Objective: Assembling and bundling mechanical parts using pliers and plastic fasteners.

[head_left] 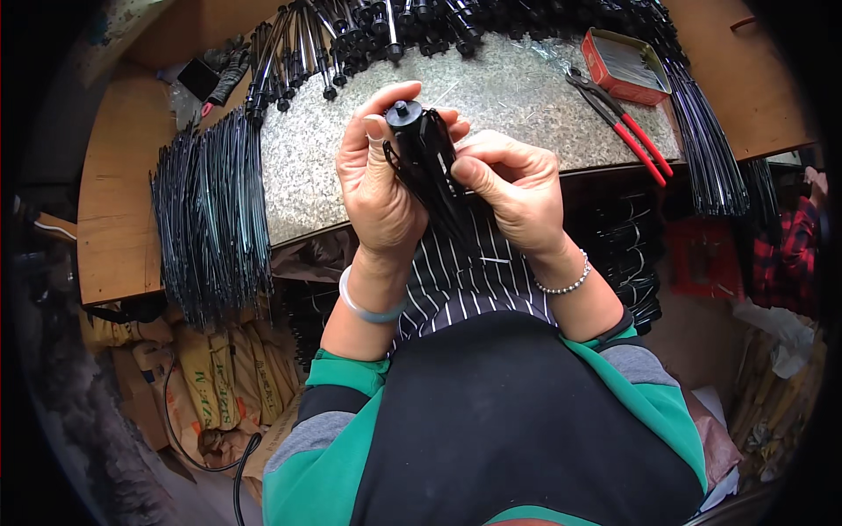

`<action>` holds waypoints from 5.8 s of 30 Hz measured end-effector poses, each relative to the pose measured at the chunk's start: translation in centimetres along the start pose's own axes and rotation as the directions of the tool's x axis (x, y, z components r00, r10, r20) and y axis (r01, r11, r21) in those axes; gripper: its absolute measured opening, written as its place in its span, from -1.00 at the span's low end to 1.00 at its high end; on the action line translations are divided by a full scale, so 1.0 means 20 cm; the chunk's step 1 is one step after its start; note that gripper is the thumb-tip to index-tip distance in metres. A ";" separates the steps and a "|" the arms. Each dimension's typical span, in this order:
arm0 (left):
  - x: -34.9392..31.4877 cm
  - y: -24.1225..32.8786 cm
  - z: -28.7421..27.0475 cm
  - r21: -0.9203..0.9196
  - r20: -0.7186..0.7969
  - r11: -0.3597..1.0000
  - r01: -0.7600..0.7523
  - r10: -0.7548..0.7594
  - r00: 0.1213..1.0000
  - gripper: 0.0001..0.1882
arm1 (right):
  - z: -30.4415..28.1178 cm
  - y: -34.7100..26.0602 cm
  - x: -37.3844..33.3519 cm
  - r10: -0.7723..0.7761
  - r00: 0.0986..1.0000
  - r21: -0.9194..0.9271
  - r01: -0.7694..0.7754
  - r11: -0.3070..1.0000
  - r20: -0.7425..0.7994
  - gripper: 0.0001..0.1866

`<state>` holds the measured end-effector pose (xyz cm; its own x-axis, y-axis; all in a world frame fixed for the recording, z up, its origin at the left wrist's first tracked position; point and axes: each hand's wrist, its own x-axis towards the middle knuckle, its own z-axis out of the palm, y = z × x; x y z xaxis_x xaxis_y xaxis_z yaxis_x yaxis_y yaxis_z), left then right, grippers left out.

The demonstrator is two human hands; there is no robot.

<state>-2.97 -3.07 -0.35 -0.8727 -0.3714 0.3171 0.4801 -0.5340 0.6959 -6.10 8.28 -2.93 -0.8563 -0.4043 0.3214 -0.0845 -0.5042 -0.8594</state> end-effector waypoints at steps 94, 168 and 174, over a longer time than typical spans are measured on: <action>-0.09 0.14 -0.09 0.545 0.147 0.836 -0.066 -0.017 0.989 -0.89 | -0.29 -0.46 -0.03 0.751 0.069 -0.404 -0.809 0.427 0.657 -0.60; 0.15 0.27 0.12 0.685 0.401 0.546 -0.483 0.272 0.875 -0.55 | 0.06 -0.20 0.28 -0.015 0.855 -0.493 0.312 0.812 0.518 -0.38; 0.20 0.27 0.20 0.500 0.218 0.750 -0.432 0.374 0.902 -0.59 | 0.01 -0.26 0.24 -0.341 0.889 -0.472 0.453 0.756 0.307 -0.17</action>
<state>-4.10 -4.39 7.30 -0.6267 -0.3689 0.6865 0.6928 0.1396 0.7075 -9.67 8.79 3.08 -0.5754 -0.4222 0.7004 -0.6923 -0.2045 -0.6920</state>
